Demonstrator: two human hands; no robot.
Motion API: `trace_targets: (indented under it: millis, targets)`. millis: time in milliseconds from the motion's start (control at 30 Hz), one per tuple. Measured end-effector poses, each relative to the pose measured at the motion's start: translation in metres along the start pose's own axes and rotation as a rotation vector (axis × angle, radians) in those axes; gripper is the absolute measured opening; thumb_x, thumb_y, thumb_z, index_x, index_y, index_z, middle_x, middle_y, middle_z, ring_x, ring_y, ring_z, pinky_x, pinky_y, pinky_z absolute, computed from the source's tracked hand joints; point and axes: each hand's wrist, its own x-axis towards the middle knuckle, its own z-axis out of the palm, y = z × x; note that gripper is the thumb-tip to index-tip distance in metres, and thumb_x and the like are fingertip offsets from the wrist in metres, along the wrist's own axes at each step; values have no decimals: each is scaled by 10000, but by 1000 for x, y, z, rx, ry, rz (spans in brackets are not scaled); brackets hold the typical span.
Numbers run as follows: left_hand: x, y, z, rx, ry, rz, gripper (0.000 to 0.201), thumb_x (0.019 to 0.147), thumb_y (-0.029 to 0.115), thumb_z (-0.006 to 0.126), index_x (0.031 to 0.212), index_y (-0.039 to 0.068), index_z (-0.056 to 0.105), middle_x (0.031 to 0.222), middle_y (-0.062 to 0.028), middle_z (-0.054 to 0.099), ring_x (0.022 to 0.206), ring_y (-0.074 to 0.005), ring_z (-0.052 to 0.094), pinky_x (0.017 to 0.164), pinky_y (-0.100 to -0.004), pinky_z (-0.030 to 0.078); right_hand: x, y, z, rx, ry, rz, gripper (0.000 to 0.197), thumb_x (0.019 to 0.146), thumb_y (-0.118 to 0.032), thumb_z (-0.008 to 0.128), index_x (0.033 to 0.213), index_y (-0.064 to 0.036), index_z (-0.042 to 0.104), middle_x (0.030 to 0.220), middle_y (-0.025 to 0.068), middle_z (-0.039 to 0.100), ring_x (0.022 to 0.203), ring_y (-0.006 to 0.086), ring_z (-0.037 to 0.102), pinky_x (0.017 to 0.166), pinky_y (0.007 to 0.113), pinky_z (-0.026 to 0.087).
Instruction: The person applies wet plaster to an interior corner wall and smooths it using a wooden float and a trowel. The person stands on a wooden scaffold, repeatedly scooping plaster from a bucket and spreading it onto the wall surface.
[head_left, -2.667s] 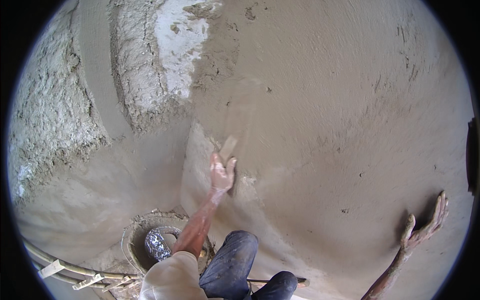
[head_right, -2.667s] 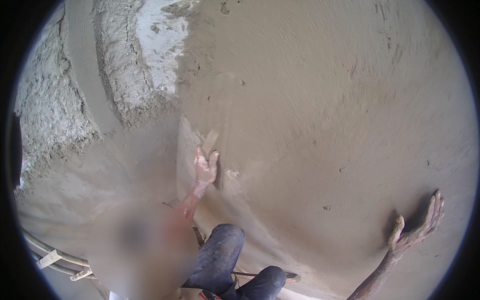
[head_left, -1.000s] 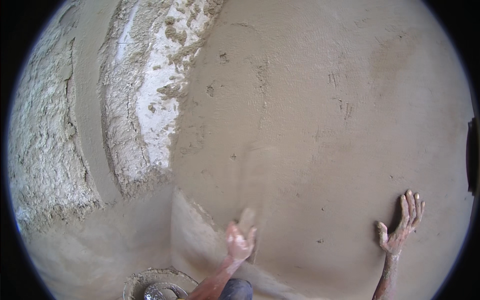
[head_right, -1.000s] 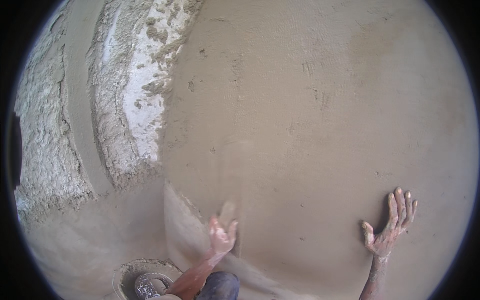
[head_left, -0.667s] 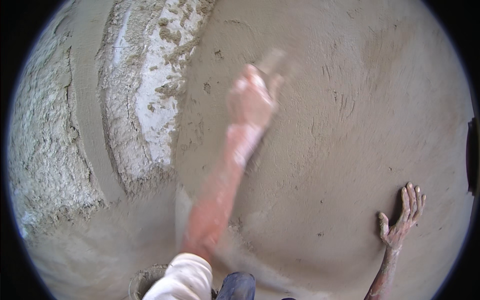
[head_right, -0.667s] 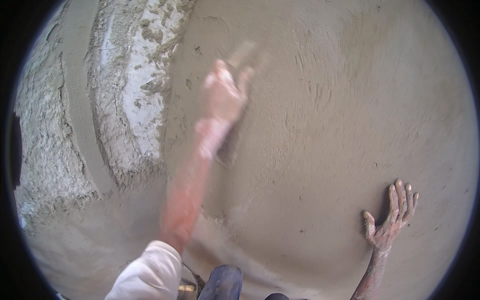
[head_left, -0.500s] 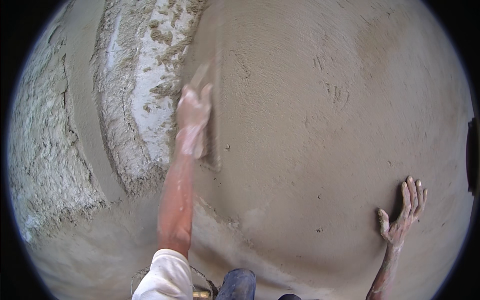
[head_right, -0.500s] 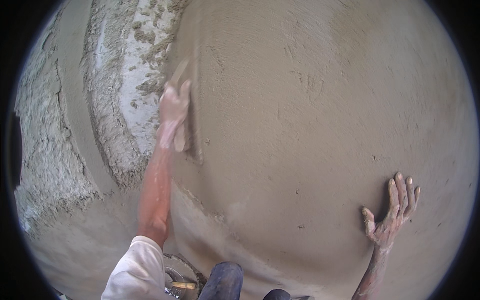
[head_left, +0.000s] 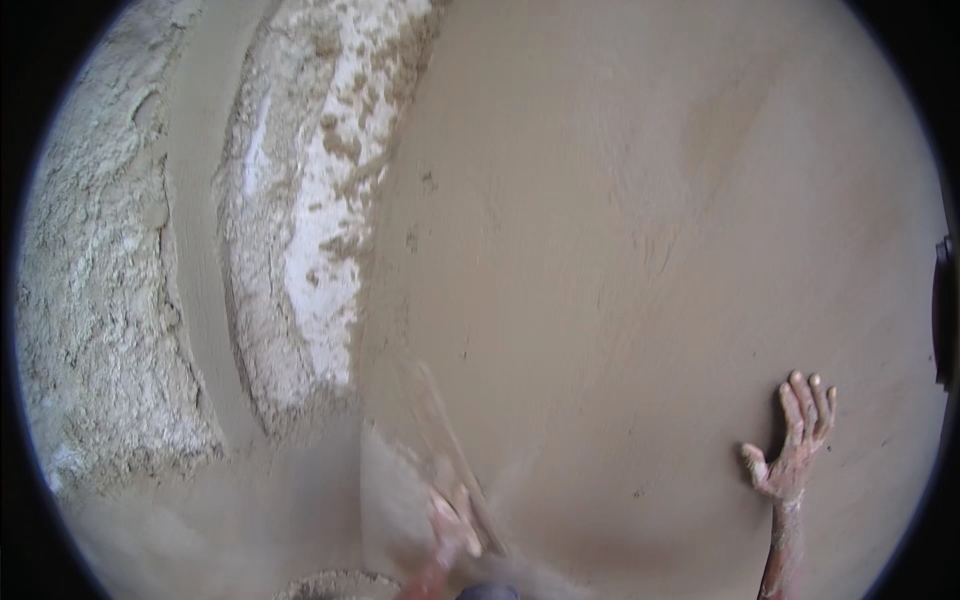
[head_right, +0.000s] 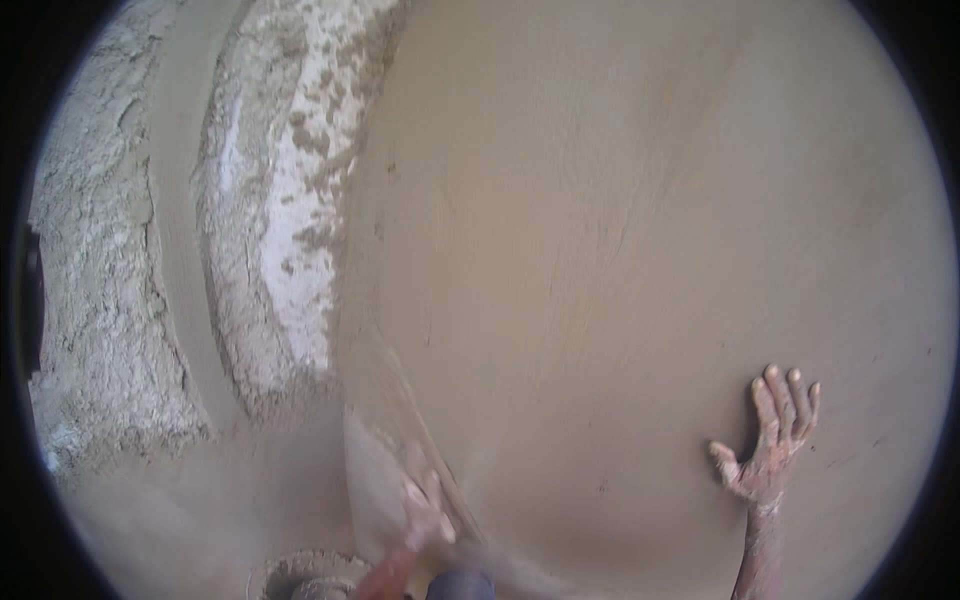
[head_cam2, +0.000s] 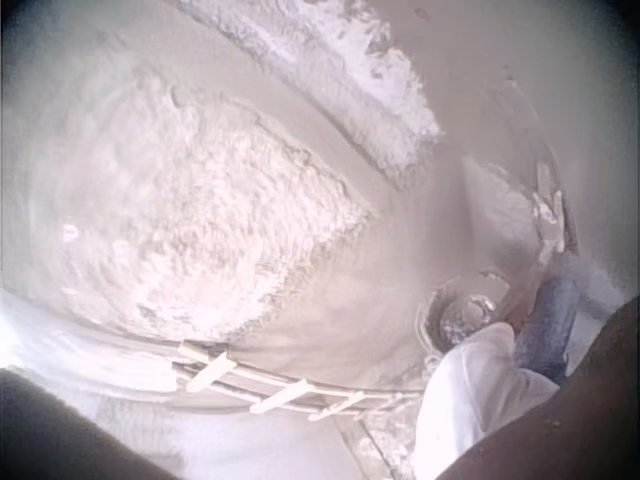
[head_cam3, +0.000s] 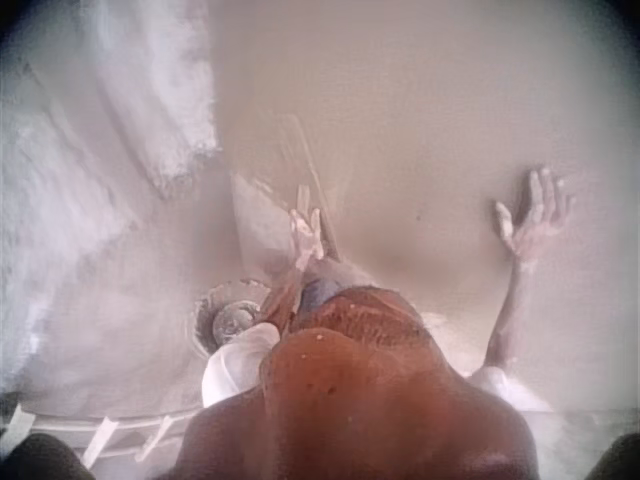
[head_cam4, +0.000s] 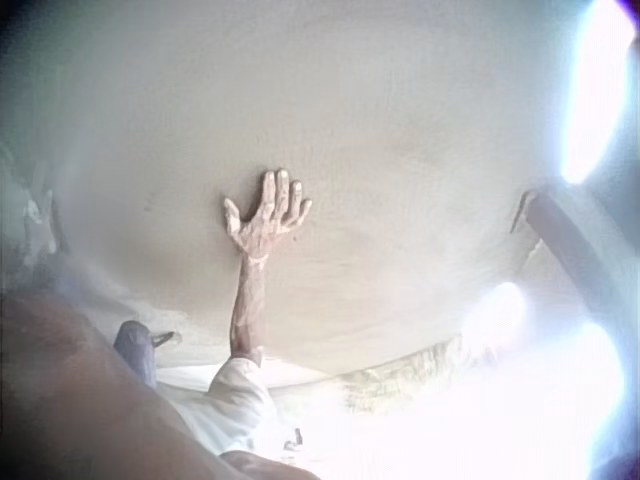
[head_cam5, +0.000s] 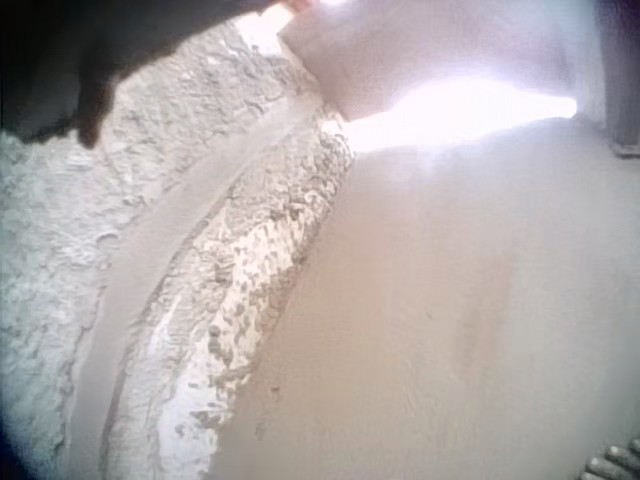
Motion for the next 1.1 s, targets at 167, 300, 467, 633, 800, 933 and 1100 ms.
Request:
trace_targets:
  millis: [167,300,467,633,800,933,1100]
  targets:
    - [-4,185,-8,81,105,731,700,969,490,677,1272,-125,536,1153,-304,625,1050,-444,637,925,-522,515,-8,4,-4,6,-47,11,827,951,-702,550,1529,-114,486,1601,100,459,1547,330,307,1275,641,149]
    - [106,392,-77,188,274,1093,615,1046,492,550,1301,-67,560,1105,-252,639,1013,-375,666,871,-495,554,-10,4,-5,-12,-52,13,817,956,-697,548,1528,-117,488,1605,85,457,1551,318,303,1277,639,147]
    - [246,541,-165,98,270,738,743,1053,516,531,1481,-84,440,1350,-294,629,1269,-402,630,1082,-467,523,-8,2,0,-7,-52,-3,798,966,-683,547,1523,-114,496,1599,92,465,1549,318,305,1277,630,157]
    - [330,474,-197,144,358,566,853,1010,629,535,1418,-118,487,1258,-321,669,1220,-460,642,1053,-487,510,5,5,4,7,-16,15,816,959,-669,585,1525,-89,488,1586,127,479,1539,334,321,1276,612,169]
    - [309,212,-146,94,321,485,961,985,661,564,1426,-184,443,1299,-390,620,1257,-516,589,1066,-510,473,-6,3,33,6,6,-78,763,1000,-580,573,1531,-43,467,1578,174,484,1518,369,362,1268,575,193]
    - [256,67,-118,155,278,263,995,998,638,559,1473,-215,362,1419,-431,505,1383,-508,483,1149,-482,410,-1,12,25,6,62,-183,768,1015,-595,540,1515,-15,472,1529,204,530,1457,416,441,1223,569,278]
    - [137,-36,-52,21,238,54,1002,1018,590,552,1520,-224,255,1541,-446,354,1482,-500,360,1235,-479,314,8,5,31,49,65,-256,786,1001,-599,559,1491,13,509,1509,223,547,1432,417,475,1199,554,330]
